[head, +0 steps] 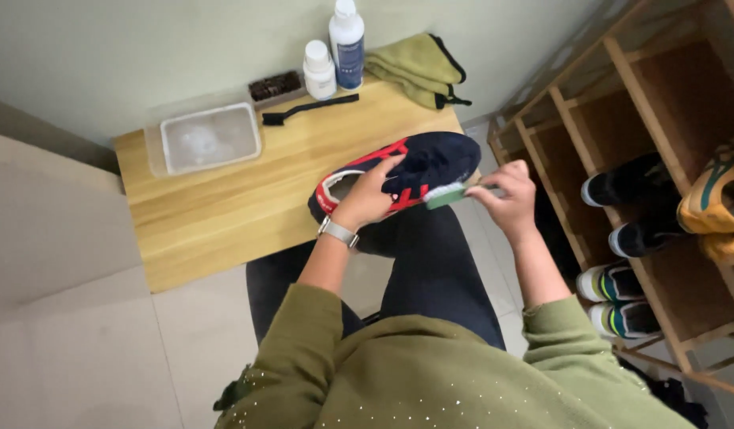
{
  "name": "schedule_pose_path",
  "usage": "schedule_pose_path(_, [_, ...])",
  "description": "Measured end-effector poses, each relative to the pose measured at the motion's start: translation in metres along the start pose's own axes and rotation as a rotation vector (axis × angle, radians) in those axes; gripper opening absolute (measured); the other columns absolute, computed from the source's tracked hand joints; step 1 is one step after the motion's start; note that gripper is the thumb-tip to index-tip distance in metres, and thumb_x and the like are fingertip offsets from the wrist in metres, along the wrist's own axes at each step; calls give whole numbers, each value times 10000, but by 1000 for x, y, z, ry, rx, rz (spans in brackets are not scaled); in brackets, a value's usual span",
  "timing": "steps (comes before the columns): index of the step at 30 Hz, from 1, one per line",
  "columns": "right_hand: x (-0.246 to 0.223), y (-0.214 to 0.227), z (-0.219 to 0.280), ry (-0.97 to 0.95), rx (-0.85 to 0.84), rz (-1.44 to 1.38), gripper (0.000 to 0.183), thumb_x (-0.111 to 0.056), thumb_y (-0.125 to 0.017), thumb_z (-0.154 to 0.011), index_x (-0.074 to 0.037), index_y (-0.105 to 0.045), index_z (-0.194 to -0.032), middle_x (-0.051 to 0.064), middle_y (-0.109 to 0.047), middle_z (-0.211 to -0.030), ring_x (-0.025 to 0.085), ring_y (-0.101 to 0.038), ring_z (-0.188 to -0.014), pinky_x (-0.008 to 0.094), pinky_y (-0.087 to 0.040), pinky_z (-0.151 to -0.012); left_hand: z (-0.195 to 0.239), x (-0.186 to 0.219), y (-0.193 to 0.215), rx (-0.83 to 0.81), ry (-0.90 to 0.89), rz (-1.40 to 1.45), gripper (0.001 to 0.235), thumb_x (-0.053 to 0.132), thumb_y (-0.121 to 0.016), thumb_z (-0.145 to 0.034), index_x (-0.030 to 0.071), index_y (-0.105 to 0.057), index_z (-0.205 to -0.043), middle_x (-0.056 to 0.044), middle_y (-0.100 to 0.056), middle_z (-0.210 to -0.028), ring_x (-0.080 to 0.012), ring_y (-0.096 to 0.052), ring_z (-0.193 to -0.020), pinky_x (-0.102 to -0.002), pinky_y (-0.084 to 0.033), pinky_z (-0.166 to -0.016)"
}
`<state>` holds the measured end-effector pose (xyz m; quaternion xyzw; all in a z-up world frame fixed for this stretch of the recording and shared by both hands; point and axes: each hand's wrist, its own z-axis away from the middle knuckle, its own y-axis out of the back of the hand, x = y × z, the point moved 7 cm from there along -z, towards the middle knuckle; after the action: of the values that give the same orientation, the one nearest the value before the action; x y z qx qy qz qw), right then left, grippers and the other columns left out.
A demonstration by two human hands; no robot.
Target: The person scrubs a dark blue and red sneaker with a green brush while seated at a wooden table. They dip the brush into a small container of liquid and continue scrubbing the shoe's upper and side panels.
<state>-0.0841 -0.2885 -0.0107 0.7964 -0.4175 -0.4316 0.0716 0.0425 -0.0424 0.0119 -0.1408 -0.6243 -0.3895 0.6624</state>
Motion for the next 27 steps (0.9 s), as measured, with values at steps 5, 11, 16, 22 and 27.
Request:
schedule_pose_path(5, [77, 59, -1, -41, 74, 168, 259, -200, -996, -905, -91, -769, -844, 69, -633, -788, 266, -584, -868, 364, -491, -897, -16, -31, -5, -49, -3, -73, 785, -19, -682, -779, 217, -489, -1503, -191, -581, -1438, -362, -500, -1378, -438, -415, -1150])
schedule_pose_path(11, [48, 27, -8, -30, -5, 131, 278, -223, -985, -837, -71, -753, -820, 88, -641, -773, 291, -600, -890, 370, -496, -900, -14, -22, -2, -58, 14, -86, 770, -15, -676, -787, 215, -493, -1499, -185, -576, -1447, -347, -488, -1391, -435, -404, -1161])
schedule_pose_path(16, [68, 34, -5, -174, 63, 183, 226, -235, -946, -922, -126, -764, -844, 56, -617, -823, 255, -609, -913, 347, -506, -897, -21, -33, -2, -42, 25, -105, 780, 13, -685, -797, 265, -482, -1506, -146, -581, -1447, -312, -493, -1390, -421, -408, -1161])
schedule_pose_path(22, [109, 28, -4, -167, 28, 298, 305, -321, -958, -934, -150, -737, -814, 54, -592, -789, 264, -623, -843, 375, -532, -815, -20, -31, -5, -69, -22, -71, 776, -27, -689, -791, 194, -483, -1506, -211, -551, -1464, -381, -464, -1402, -458, -389, -1169])
schedule_pose_path(27, [37, -30, -25, 71, 46, 240, 477, -149, -871, -975, -123, -615, -573, 95, -500, -549, 310, -515, -564, 336, -454, -590, -17, -27, -2, -62, 34, -51, 772, -21, -681, -801, 219, -486, -1508, -164, -550, -1480, -339, -475, -1404, -425, -403, -1159])
